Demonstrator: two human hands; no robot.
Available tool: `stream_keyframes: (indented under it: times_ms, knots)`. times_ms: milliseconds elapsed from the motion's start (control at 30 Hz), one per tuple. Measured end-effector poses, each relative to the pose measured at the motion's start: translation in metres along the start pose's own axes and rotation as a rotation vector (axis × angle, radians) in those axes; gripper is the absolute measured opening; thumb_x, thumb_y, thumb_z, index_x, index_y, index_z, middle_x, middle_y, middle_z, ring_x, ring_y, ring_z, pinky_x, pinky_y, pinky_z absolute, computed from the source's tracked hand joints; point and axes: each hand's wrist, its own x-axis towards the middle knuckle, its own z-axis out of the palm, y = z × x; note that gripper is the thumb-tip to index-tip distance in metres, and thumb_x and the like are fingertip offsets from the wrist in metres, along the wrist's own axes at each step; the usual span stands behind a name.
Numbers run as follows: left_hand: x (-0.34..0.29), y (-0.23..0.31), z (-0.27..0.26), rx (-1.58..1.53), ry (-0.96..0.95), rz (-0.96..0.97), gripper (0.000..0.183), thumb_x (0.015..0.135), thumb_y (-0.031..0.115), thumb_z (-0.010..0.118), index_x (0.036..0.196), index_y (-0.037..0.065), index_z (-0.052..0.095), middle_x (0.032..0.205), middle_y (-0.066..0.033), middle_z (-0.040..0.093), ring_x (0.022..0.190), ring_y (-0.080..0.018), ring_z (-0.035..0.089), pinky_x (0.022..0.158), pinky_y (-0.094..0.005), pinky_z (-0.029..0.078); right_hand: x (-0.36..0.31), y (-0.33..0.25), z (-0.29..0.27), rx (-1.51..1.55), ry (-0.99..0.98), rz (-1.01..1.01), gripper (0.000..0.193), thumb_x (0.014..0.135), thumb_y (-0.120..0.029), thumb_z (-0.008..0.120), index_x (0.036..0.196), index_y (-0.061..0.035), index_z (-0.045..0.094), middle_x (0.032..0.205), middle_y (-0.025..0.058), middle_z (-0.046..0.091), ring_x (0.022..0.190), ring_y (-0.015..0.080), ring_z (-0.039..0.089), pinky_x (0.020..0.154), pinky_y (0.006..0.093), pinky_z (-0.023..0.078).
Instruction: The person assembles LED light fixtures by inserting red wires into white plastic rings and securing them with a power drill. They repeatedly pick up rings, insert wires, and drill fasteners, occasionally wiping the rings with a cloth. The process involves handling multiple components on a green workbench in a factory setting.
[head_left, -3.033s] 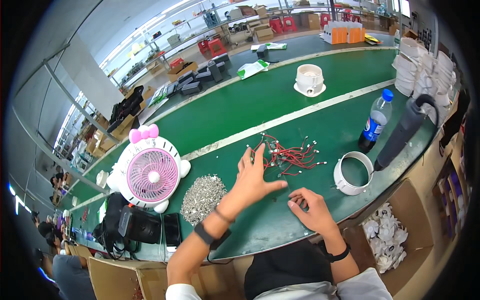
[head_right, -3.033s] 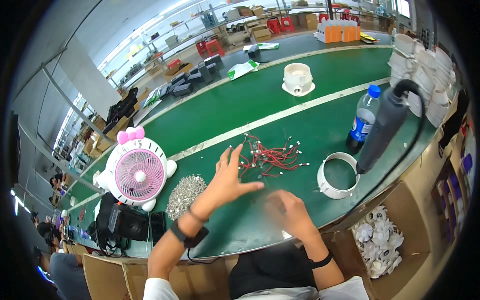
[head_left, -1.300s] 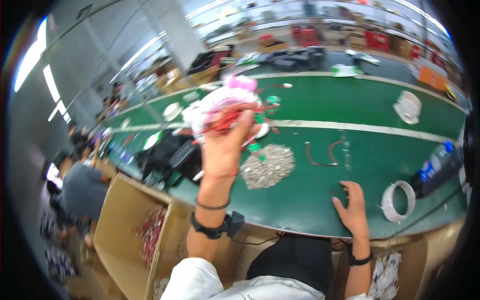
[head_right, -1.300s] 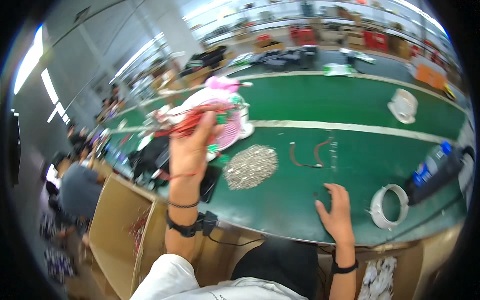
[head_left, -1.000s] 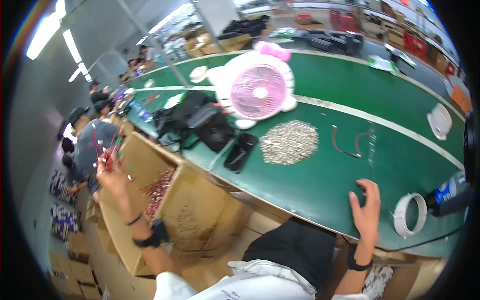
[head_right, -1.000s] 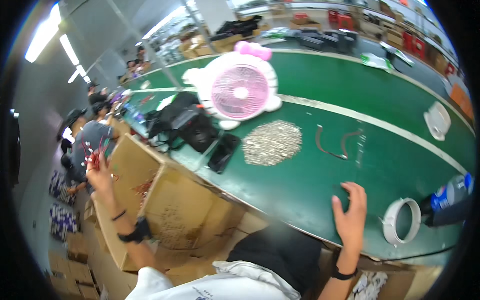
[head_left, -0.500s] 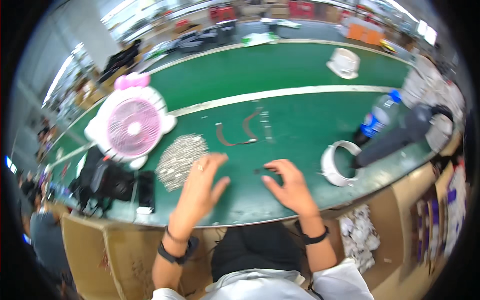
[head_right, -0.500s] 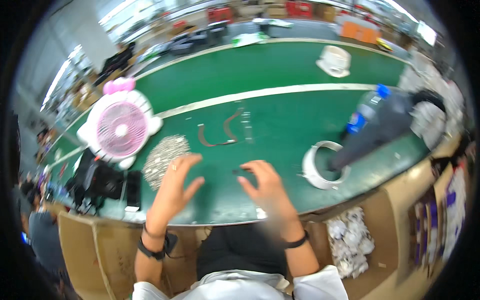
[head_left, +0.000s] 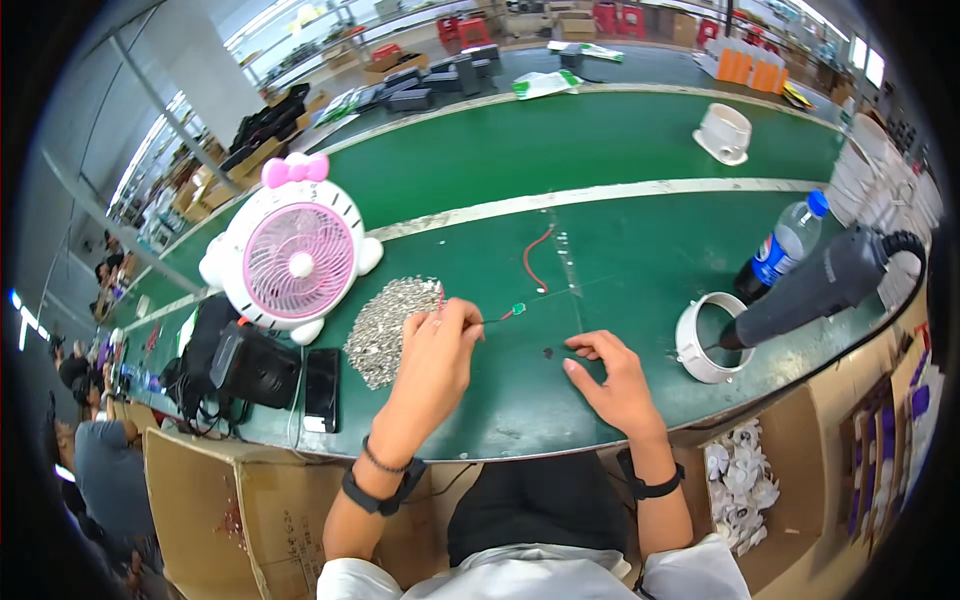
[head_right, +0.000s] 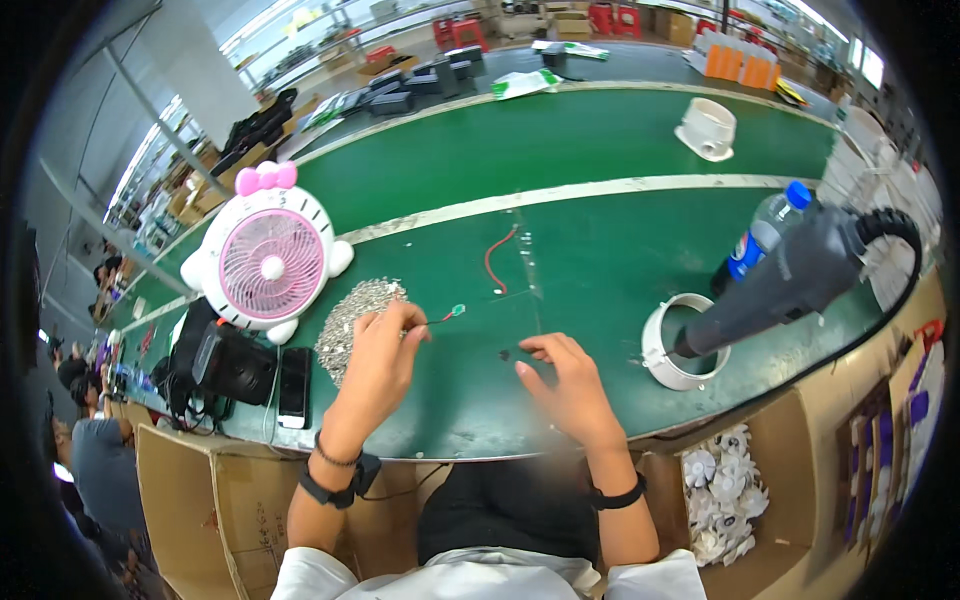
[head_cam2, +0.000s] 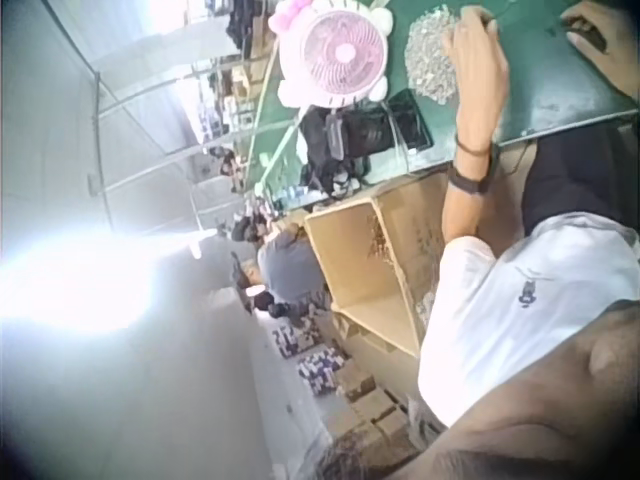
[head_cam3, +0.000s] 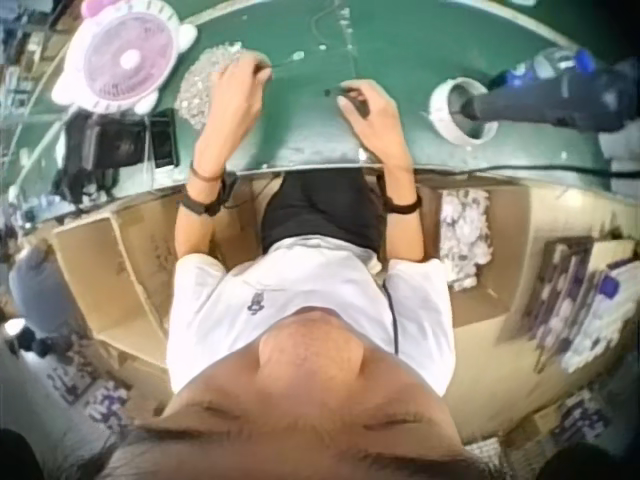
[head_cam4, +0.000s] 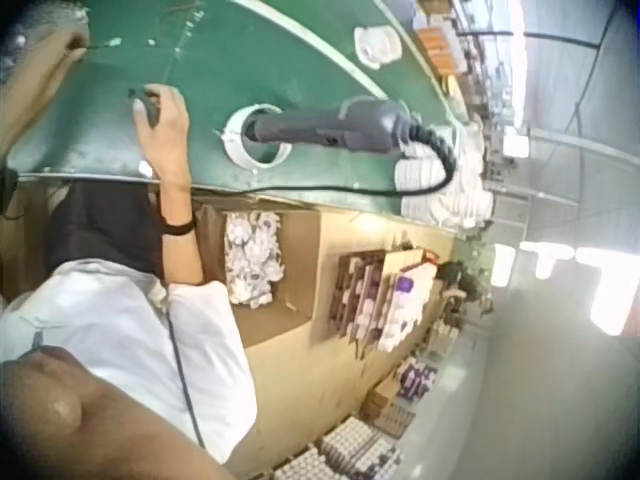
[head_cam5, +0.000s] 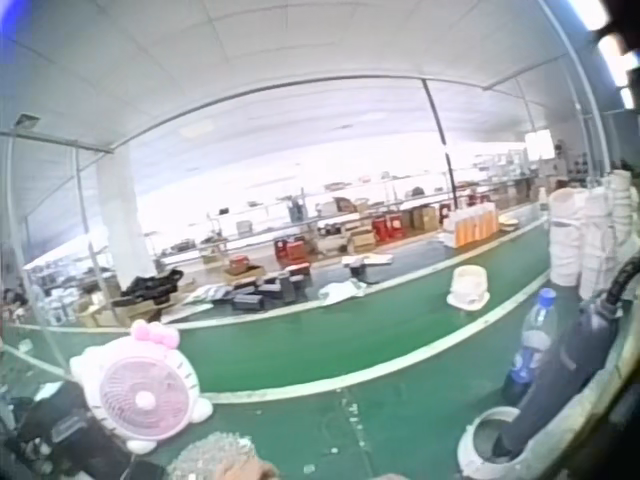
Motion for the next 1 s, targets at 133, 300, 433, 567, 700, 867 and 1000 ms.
stream_keyframes:
  times_ms: [133, 300, 433, 567, 700, 867, 1000]
  knots:
    - [-0.064, 0.029, -0.074, -0.046, 0.383, -0.167, 0.016, 0.094, -0.005, 0.071, 0.109, 0.000, 0.069, 0.096, -0.0127, 0.074, 0.089, -0.0266, 0.071, 0.084, -0.0358, 0.055, -0.001, -0.001, -0.004, -0.033, -0.017, -0.007, 0.027, 0.093, -0.013, 0.076, 0.117, -0.0005, 0.070, 0.109, 0.0160, 0.071, 0.099, 0.0293, 0.070, 0.090, 0.0381, 0.056]
    - [-0.166, 0.029, -0.187, 0.505, 1.105, -0.350, 0.018, 0.108, 0.003, 0.057, 0.121, -0.004, 0.067, 0.108, -0.0122, 0.068, 0.095, -0.0165, 0.066, 0.083, -0.0296, 0.055, 0.002, -0.006, 0.001, -0.046, -0.031, -0.009, 0.026, 0.091, -0.009, 0.075, 0.114, -0.0004, 0.070, 0.110, 0.0153, 0.070, 0.100, 0.0301, 0.067, 0.089, 0.0388, 0.054]
    - [-0.231, 0.010, -0.231, 0.770, 0.985, -0.676, 0.024, 0.107, 0.007, 0.059, 0.129, -0.003, 0.064, 0.112, -0.0141, 0.066, 0.104, -0.0258, 0.065, 0.097, -0.0377, 0.053, 0.000, -0.003, 0.004, -0.046, -0.034, -0.028, 0.025, 0.091, -0.009, 0.075, 0.114, -0.0010, 0.070, 0.110, 0.0142, 0.070, 0.100, 0.0298, 0.065, 0.088, 0.0390, 0.054]
    - [-0.211, 0.011, -0.181, 1.074, 0.873, -0.548, 0.021, 0.102, 0.004, 0.060, 0.121, -0.002, 0.065, 0.117, -0.0151, 0.067, 0.114, -0.0321, 0.063, 0.107, -0.0463, 0.047, 0.001, -0.005, 0.001, -0.064, -0.050, -0.019, 0.025, 0.091, -0.009, 0.075, 0.114, -0.0014, 0.069, 0.110, 0.0136, 0.069, 0.099, 0.0293, 0.065, 0.088, 0.0391, 0.054]
    - [-0.148, 0.032, -0.086, 0.235, 0.679, -0.546, 0.018, 0.094, 0.001, 0.065, 0.112, -0.001, 0.068, 0.120, -0.0186, 0.069, 0.116, -0.0349, 0.065, 0.104, -0.0467, 0.048, 0.001, -0.004, -0.003, -0.067, -0.041, -0.024, 0.027, 0.090, -0.009, 0.076, 0.115, -0.0015, 0.069, 0.110, 0.0136, 0.069, 0.098, 0.0293, 0.065, 0.088, 0.0392, 0.054]
    - [-0.040, 0.022, 0.017, -0.344, -0.142, -0.114, 0.056, 0.090, 0.016, 0.083, 0.141, 0.007, 0.061, 0.112, -0.0136, 0.071, 0.090, -0.0264, 0.069, 0.079, -0.0370, 0.057, 0.002, -0.001, -0.005, -0.068, -0.084, -0.032, 0.031, 0.091, -0.011, 0.077, 0.118, -0.0017, 0.068, 0.110, 0.0149, 0.069, 0.101, 0.0309, 0.067, 0.090, 0.0388, 0.054]
    - [0.023, -0.030, 0.095, -0.262, -0.063, 0.031, 0.067, 0.095, 0.025, 0.076, 0.154, 0.010, 0.046, 0.121, -0.0165, 0.069, 0.100, -0.0352, 0.069, 0.086, -0.0457, 0.057, 0.018, -0.027, -0.015, -0.109, -0.276, -0.005, 0.037, 0.091, -0.015, 0.079, 0.122, -0.0006, 0.066, 0.111, 0.0161, 0.070, 0.099, 0.0318, 0.068, 0.090, 0.0393, 0.056]
